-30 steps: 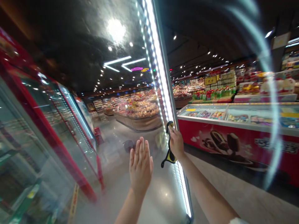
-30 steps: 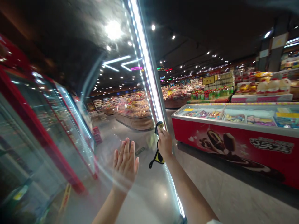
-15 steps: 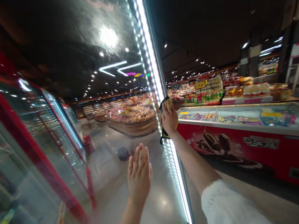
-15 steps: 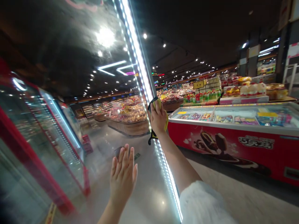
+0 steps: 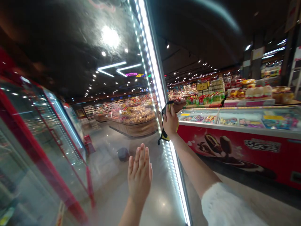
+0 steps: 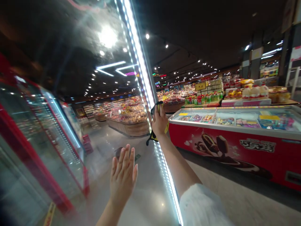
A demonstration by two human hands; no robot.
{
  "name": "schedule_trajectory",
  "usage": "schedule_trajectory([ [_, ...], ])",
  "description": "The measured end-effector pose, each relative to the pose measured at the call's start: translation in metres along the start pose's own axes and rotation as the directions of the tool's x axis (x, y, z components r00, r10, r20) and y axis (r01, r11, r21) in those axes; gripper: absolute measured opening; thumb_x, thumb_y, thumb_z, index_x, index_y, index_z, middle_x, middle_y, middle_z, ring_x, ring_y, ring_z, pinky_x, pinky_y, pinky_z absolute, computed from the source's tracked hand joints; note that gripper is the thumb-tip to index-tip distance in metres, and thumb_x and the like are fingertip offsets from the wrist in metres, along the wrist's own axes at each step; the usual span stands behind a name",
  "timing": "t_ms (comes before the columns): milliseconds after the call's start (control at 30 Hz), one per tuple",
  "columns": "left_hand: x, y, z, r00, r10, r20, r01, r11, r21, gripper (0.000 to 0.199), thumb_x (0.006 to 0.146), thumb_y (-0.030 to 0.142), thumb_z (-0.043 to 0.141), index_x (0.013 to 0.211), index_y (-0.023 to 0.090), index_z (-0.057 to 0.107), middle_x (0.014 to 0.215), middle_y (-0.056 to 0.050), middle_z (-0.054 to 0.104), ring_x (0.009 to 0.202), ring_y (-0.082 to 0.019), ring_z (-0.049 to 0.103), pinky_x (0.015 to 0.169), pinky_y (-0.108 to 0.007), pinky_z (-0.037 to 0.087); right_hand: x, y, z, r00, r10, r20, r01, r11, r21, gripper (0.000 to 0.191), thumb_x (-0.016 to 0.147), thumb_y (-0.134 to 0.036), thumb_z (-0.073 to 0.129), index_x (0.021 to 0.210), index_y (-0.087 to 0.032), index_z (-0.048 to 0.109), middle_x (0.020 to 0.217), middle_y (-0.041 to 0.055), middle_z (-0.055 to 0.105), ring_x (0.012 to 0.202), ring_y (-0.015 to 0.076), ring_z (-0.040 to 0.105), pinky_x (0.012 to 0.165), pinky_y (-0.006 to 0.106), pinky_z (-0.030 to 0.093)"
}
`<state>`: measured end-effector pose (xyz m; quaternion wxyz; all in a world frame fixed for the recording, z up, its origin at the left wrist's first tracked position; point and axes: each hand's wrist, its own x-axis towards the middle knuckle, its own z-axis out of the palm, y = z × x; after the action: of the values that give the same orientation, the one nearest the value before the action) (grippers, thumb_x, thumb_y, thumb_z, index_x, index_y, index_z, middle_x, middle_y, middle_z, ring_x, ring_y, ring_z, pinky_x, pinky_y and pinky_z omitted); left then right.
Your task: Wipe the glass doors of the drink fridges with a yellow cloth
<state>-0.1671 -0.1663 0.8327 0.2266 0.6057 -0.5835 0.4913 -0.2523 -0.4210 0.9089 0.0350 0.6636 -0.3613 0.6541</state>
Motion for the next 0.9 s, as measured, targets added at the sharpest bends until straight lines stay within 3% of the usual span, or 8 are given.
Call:
schedule_trajectory([
  [100, -0.001, 0.001, 0.0, 1.0, -0.007, 0.014, 0.007, 1.0, 0.017, 0.073, 0.098, 0.018, 0.053, 0.163, 0.02, 0.019, 0.163, -0.01, 0.036, 0.156, -0.021, 0.023, 0.131, -0.041, 0.008, 0.015, -0.002, 0.0, 1.0, -0.013, 0.003, 0.013, 1.0, -0.004, 0.056, 0.103, -0.027, 0.041, 0.158, -0.022, 0.037, 0.165, 0.0145, 0.034, 0.142, 0.031, 0.045, 0.111, 0.045, 0.044],
  [167, -0.003, 0.001, 0.002, 1.0, -0.019, 0.018, 0.019, 0.999, 0.026, 0.073, 0.098, 0.017, 0.052, 0.163, 0.02, 0.019, 0.163, -0.01, 0.035, 0.156, -0.02, 0.023, 0.131, -0.042, 0.008, -0.003, 0.005, 0.002, 1.0, -0.024, 0.015, 0.024, 0.999, -0.028, 0.055, 0.104, -0.029, 0.04, 0.158, -0.019, 0.037, 0.165, 0.0163, 0.034, 0.141, 0.0313, 0.046, 0.11, 0.045, 0.044],
  [367, -0.013, 0.0, 0.006, 0.999, -0.041, 0.004, 0.041, 0.999, -0.013, 0.07, 0.099, 0.019, 0.048, 0.163, 0.021, 0.02, 0.162, -0.008, 0.036, 0.155, -0.019, 0.025, 0.131, -0.041, 0.009, -0.132, 0.049, 0.015, 0.999, -0.007, 0.032, 0.01, 0.995, -0.098, 0.057, 0.102, -0.028, 0.045, 0.157, -0.018, 0.039, 0.159, 0.0214, 0.043, 0.134, 0.0346, 0.053, 0.102, 0.05, 0.05],
  [467, -0.016, 0.001, 0.004, 0.999, -0.04, 0.019, 0.041, 0.999, -0.013, 0.071, 0.098, 0.017, 0.048, 0.163, 0.021, 0.018, 0.162, -0.008, 0.036, 0.155, -0.02, 0.025, 0.131, -0.042, 0.01, -0.169, 0.064, 0.018, 0.999, -0.001, 0.041, 0.004, 0.996, -0.084, 0.055, 0.1, -0.023, 0.046, 0.155, -0.016, 0.043, 0.157, 0.0222, 0.046, 0.135, 0.0339, 0.053, 0.103, 0.05, 0.05],
  [567, -0.018, 0.002, 0.0, 0.999, -0.038, 0.035, 0.039, 0.999, -0.008, 0.071, 0.099, 0.017, 0.048, 0.163, 0.021, 0.018, 0.163, -0.008, 0.035, 0.155, -0.02, 0.024, 0.131, -0.042, 0.008, -0.155, 0.058, 0.014, 0.999, 0.001, 0.048, 0.001, 0.999, -0.054, 0.054, 0.099, -0.018, 0.044, 0.152, -0.015, 0.047, 0.158, 0.0203, 0.045, 0.141, 0.032, 0.048, 0.107, 0.048, 0.048],
  [767, -0.014, -0.001, -0.006, 0.999, -0.03, 0.014, 0.03, 1.0, -0.008, 0.073, 0.098, 0.019, 0.052, 0.163, 0.02, 0.019, 0.163, -0.009, 0.037, 0.156, -0.02, 0.023, 0.131, -0.04, 0.007, -0.061, -0.004, 0.005, 0.984, -0.172, 0.048, 0.167, 0.981, 0.1, 0.051, 0.102, -0.019, 0.035, 0.15, -0.024, 0.051, 0.16, 0.0075, 0.046, 0.155, 0.0253, 0.029, 0.123, 0.05, 0.032],
  [833, -0.014, -0.002, -0.007, 1.0, -0.02, 0.01, 0.02, 1.0, 0.013, 0.074, 0.097, 0.018, 0.054, 0.163, 0.019, 0.019, 0.162, -0.01, 0.037, 0.156, -0.019, 0.02, 0.131, -0.039, 0.007, -0.056, -0.019, 0.005, 0.978, -0.203, 0.053, 0.192, 0.966, 0.175, 0.05, 0.104, -0.022, 0.033, 0.15, -0.024, 0.05, 0.16, 0.0073, 0.046, 0.153, 0.022, 0.033, 0.124, 0.047, 0.032],
  [900, -0.015, -0.004, -0.007, 1.0, -0.021, 0.006, 0.021, 1.0, 0.02, 0.074, 0.098, 0.018, 0.054, 0.163, 0.019, 0.019, 0.162, -0.01, 0.037, 0.157, -0.019, 0.019, 0.131, -0.038, 0.007, -0.077, -0.023, 0.005, 0.987, -0.157, 0.039, 0.145, 0.966, 0.213, 0.048, 0.105, -0.025, 0.034, 0.151, -0.022, 0.049, 0.158, 0.0089, 0.049, 0.15, 0.0214, 0.039, 0.123, 0.046, 0.033],
])
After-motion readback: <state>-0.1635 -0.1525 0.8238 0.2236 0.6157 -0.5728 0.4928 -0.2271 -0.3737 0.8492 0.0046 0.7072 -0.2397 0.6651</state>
